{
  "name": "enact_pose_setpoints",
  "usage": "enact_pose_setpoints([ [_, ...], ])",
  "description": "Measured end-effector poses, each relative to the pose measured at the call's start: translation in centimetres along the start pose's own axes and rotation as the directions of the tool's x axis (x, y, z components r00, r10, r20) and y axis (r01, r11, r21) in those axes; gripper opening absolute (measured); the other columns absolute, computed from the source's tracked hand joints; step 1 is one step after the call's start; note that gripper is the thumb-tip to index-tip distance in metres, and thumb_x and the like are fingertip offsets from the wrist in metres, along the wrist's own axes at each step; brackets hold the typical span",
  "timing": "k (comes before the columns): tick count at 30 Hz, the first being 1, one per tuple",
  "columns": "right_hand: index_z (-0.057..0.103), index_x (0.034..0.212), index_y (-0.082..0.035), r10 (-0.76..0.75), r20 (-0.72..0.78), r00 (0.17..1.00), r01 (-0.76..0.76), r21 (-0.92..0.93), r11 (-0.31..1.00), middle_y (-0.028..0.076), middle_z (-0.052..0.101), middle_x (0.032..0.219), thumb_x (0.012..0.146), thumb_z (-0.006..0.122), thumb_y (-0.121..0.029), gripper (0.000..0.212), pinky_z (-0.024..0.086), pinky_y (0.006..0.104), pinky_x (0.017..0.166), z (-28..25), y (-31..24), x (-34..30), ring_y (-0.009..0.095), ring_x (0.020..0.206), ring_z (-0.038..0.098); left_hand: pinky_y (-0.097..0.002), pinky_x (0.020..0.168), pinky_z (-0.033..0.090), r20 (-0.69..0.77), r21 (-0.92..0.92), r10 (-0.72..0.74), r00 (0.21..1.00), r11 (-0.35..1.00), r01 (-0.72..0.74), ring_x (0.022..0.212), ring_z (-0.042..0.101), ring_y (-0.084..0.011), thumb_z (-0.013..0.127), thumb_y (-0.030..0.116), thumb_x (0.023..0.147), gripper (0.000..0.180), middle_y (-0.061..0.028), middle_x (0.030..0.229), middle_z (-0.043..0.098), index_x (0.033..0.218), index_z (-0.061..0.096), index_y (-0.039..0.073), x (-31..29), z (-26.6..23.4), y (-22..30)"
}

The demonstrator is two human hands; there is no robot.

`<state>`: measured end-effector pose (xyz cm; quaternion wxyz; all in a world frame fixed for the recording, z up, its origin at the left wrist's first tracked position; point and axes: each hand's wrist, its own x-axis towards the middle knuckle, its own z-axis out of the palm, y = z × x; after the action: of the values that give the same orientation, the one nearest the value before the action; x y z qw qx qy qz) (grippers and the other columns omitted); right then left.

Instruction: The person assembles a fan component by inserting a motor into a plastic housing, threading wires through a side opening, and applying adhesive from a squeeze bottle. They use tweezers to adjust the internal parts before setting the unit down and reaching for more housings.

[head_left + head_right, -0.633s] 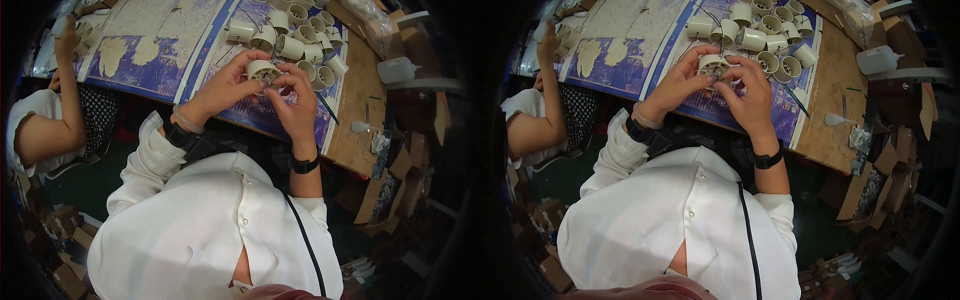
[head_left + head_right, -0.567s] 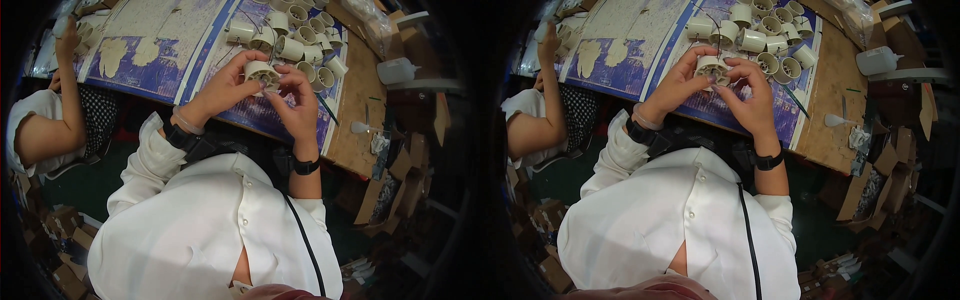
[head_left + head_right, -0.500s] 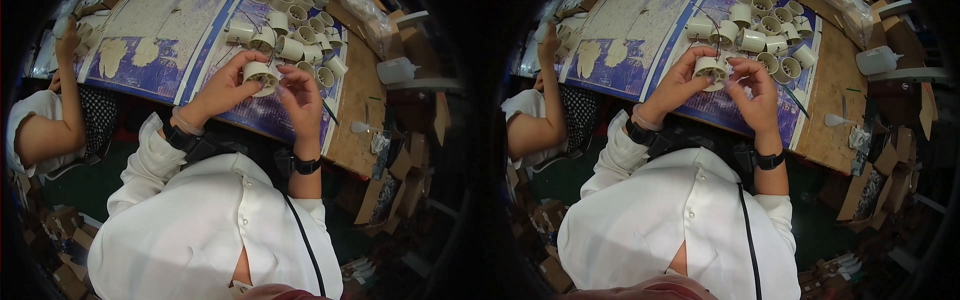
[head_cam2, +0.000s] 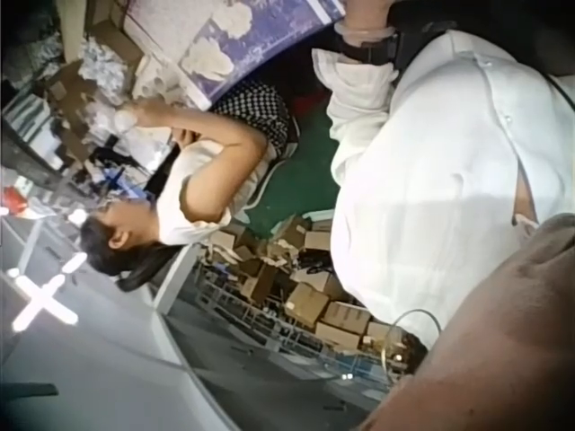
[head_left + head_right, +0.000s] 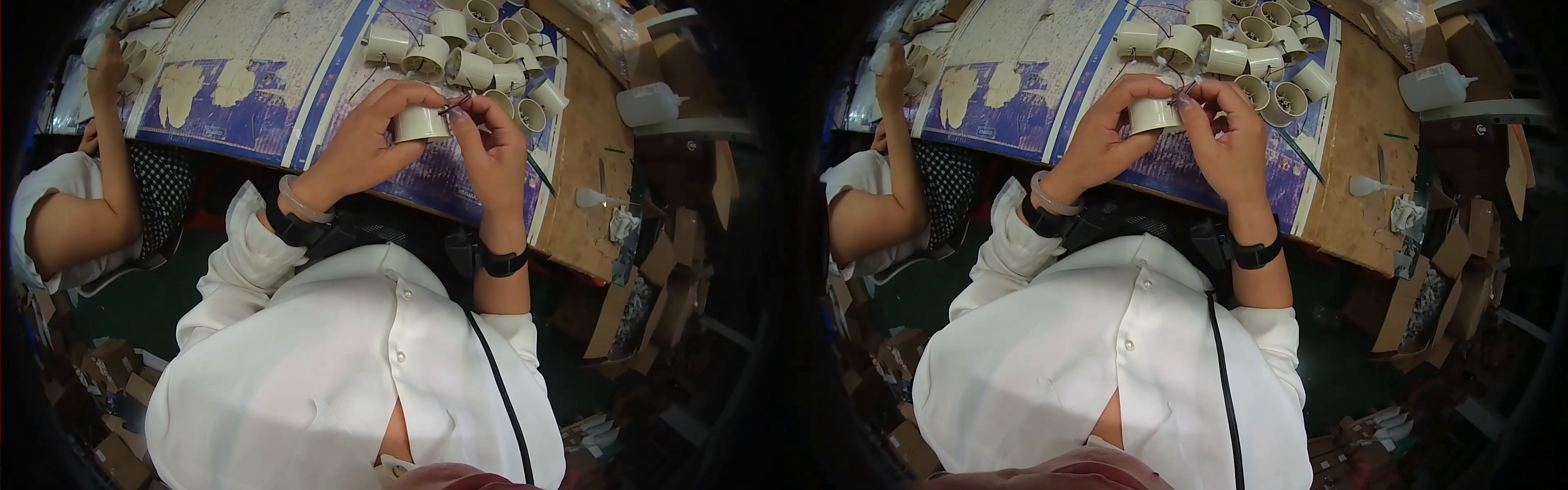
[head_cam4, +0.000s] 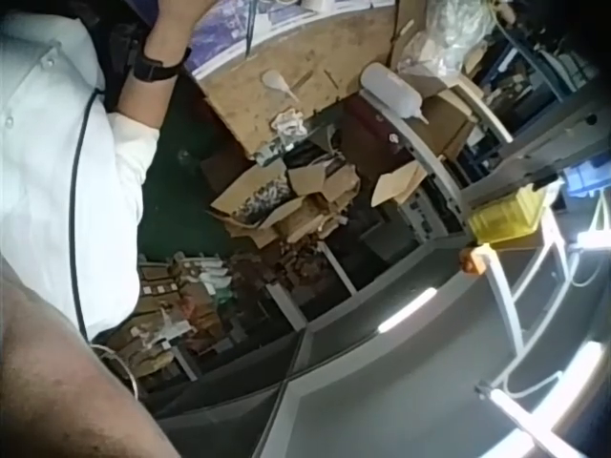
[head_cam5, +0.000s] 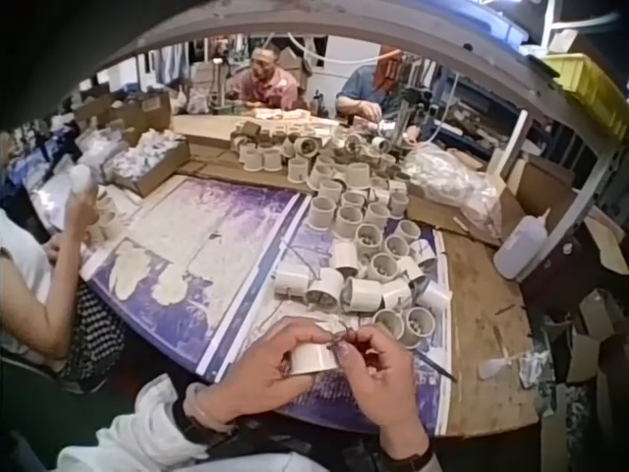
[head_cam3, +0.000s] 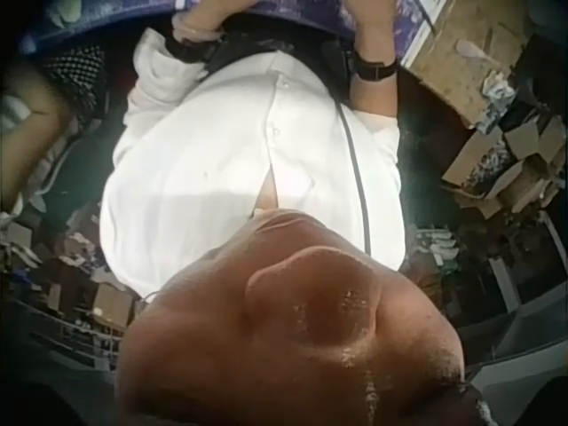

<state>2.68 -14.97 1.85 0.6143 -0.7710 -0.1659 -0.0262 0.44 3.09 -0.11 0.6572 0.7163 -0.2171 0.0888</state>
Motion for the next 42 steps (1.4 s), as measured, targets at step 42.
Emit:
enact_pose_setpoints([
  [42,0.059,0.094,-0.003,0.019,-0.188,0.982,0.069,0.446,0.893,0.0,0.058,0.097,0.093,0.062,-0.009,0.007,0.04,0.02,0.08,1.9,1.8,-1.8,0.006,0.088,0.051,-0.0262,0.088,0.048,0.073,-0.225,-0.167,0.983,0.958,0.179,0.105,0.054,-0.0115,0.061,-0.004,0.086,0.048,-0.0038,0.117,0.054,0.131,0.048,0.008,-0.4,1.4,-0.2],
])
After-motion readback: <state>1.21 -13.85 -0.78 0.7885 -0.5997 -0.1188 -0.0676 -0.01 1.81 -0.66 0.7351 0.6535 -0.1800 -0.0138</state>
